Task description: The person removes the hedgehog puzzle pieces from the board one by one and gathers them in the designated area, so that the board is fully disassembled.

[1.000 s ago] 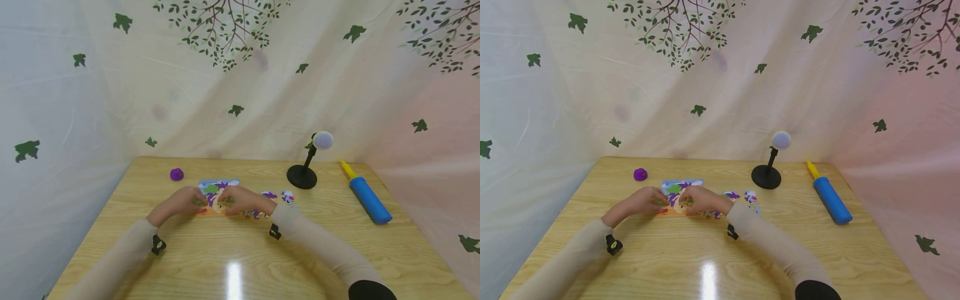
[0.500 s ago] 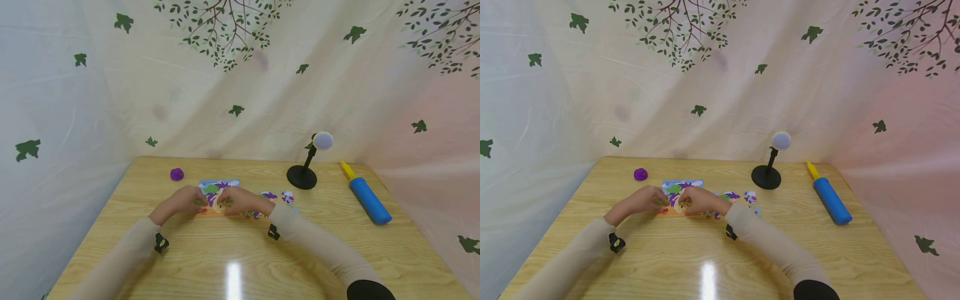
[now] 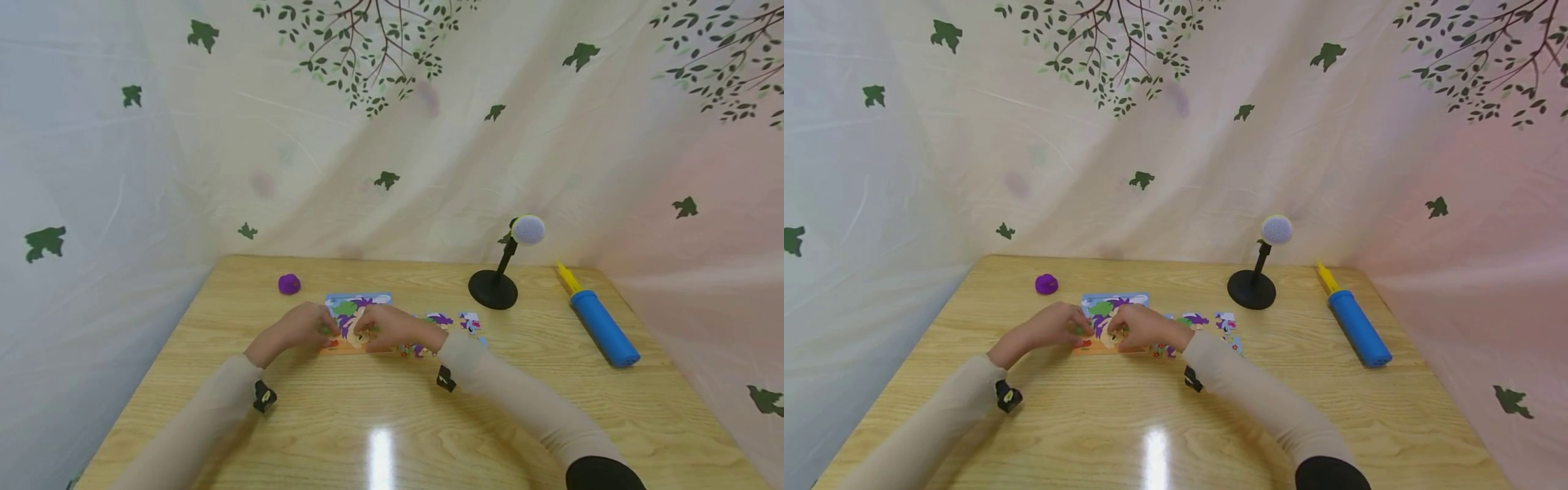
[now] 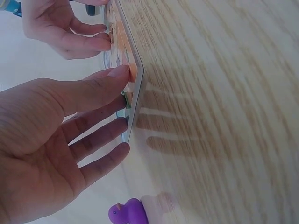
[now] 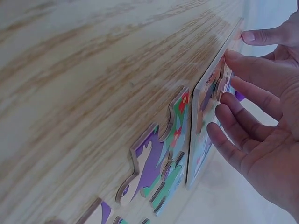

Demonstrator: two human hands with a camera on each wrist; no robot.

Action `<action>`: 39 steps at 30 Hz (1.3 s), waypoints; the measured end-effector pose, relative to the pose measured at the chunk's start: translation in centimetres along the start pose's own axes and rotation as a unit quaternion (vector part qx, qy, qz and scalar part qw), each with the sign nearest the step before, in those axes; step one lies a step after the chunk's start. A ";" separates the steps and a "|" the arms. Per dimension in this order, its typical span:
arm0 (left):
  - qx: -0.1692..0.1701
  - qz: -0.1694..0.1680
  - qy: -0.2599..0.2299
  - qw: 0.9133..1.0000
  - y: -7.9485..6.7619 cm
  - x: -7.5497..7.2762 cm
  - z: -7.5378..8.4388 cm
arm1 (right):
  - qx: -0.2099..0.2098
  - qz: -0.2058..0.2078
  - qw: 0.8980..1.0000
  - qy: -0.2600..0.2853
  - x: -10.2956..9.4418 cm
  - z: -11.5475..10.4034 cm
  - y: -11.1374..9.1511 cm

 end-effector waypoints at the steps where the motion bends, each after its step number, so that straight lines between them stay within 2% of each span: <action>1: 0.002 -0.001 0.001 1.000 0.0 0.0 0.1 | 0.001 -0.001 1.000 -0.001 0.0 0.0 0.0; 7: 0.009 0.000 0.008 1.000 0.1 0.0 0.2 | 0.003 -0.007 1.000 -0.022 0.0 -0.3 0.1; 22: -0.005 -0.004 0.000 1.000 0.0 -0.1 0.3 | 0.008 -0.015 1.000 -0.016 -0.1 -0.8 0.2; 32: -0.026 -0.006 -0.008 1.000 0.1 0.1 0.1 | 0.014 -0.017 1.000 -0.013 0.0 -0.7 0.2; 39: -0.024 -0.006 -0.011 1.000 0.1 0.2 0.1 | 0.013 -0.033 0.999 -0.033 0.0 -0.5 0.9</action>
Point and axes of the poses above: each hand's wrist, its own y-axis towards the middle knuckle, its own x-axis out of the palm, z = x × y, the point moved 4 cm from there along y, towards the middle knuckle, and after that the axes turned 3 degrees about -y, right-handed, at the moved point
